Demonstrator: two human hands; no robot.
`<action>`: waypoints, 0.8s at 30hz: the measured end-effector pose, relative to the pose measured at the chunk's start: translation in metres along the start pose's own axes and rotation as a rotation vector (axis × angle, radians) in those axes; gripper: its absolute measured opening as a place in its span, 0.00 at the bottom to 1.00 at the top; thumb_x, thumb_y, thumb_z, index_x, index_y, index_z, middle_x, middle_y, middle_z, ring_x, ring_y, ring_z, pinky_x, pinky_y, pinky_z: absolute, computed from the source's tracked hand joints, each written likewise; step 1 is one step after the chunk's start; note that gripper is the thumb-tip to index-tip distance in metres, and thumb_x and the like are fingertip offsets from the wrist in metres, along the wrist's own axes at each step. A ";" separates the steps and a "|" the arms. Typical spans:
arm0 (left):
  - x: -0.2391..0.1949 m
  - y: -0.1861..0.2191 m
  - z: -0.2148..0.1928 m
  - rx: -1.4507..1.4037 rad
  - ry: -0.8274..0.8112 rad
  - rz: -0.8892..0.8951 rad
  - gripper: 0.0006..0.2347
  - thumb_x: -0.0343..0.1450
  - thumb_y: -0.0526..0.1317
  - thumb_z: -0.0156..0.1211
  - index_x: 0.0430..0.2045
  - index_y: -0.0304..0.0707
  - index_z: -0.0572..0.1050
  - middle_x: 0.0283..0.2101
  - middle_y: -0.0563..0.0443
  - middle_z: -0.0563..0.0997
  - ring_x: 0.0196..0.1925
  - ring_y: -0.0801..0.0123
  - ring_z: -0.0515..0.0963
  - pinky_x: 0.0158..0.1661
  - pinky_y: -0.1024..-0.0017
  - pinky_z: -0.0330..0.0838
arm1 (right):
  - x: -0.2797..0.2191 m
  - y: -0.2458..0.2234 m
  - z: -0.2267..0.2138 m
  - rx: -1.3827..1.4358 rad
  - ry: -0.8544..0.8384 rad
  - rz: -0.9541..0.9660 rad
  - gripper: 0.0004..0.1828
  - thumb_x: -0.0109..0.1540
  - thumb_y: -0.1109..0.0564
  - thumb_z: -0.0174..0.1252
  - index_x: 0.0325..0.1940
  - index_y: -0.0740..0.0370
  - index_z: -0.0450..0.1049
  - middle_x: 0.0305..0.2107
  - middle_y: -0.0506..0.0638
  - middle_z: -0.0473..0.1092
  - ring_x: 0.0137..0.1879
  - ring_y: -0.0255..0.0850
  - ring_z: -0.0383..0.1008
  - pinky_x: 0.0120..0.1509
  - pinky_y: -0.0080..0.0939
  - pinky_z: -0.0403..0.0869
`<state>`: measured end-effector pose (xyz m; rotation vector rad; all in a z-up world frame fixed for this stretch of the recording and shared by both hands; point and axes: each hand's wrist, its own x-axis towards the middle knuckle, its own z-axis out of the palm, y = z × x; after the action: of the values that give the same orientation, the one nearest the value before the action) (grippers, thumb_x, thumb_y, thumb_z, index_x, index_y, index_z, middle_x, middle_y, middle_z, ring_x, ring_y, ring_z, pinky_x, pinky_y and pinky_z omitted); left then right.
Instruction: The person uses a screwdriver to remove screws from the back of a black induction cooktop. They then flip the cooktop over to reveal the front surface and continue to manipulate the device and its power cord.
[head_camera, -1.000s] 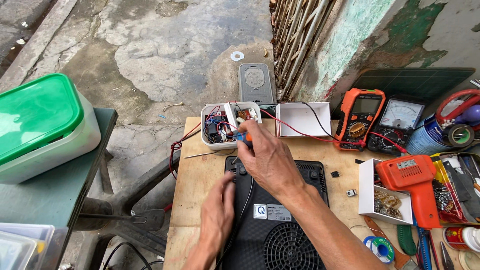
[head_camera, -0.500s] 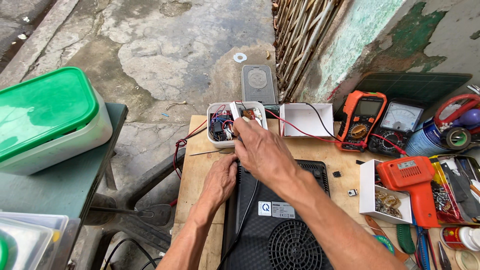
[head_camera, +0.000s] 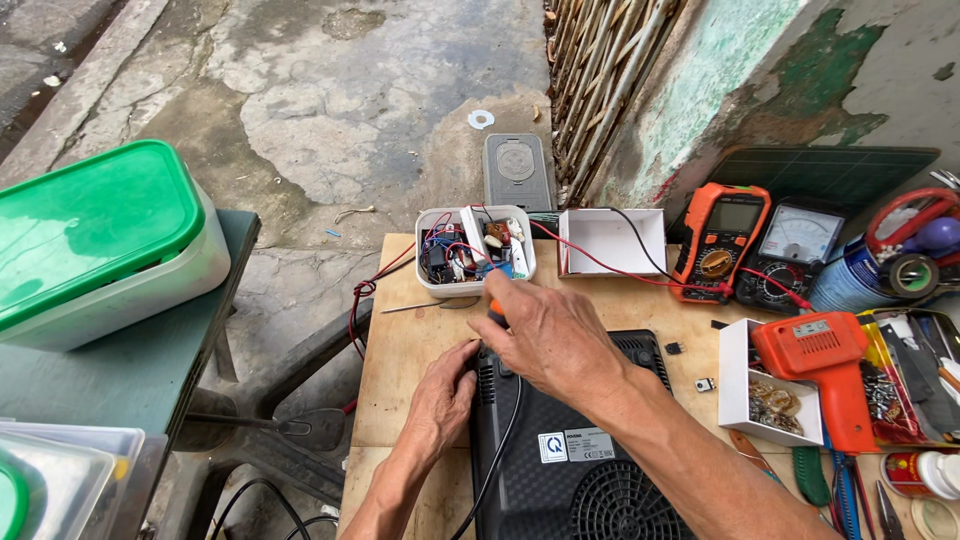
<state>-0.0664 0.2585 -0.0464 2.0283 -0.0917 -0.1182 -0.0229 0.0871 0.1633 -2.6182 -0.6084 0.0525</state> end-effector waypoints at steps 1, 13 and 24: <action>0.001 0.001 0.000 0.001 -0.002 0.004 0.21 0.78 0.37 0.53 0.70 0.51 0.75 0.72 0.41 0.77 0.71 0.38 0.76 0.69 0.45 0.71 | 0.000 0.003 0.001 -0.001 0.004 0.002 0.10 0.71 0.45 0.60 0.45 0.50 0.70 0.30 0.58 0.80 0.40 0.65 0.85 0.46 0.63 0.81; 0.020 0.037 -0.042 -0.024 -0.041 0.058 0.19 0.76 0.45 0.65 0.64 0.51 0.79 0.62 0.44 0.83 0.66 0.47 0.81 0.66 0.53 0.79 | 0.011 0.001 0.000 0.017 -0.232 -0.228 0.05 0.70 0.55 0.59 0.48 0.52 0.70 0.38 0.64 0.75 0.43 0.70 0.81 0.45 0.66 0.79; 0.026 0.059 -0.044 -0.126 -0.123 0.054 0.09 0.77 0.45 0.69 0.38 0.39 0.85 0.34 0.45 0.91 0.39 0.63 0.89 0.45 0.58 0.84 | 0.016 0.007 -0.015 -0.009 -0.458 -0.121 0.09 0.70 0.60 0.56 0.51 0.49 0.77 0.48 0.59 0.72 0.52 0.57 0.83 0.56 0.58 0.82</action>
<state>-0.0361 0.2680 0.0245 1.8899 -0.2113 -0.2101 -0.0039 0.0820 0.1749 -2.5809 -0.9178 0.6247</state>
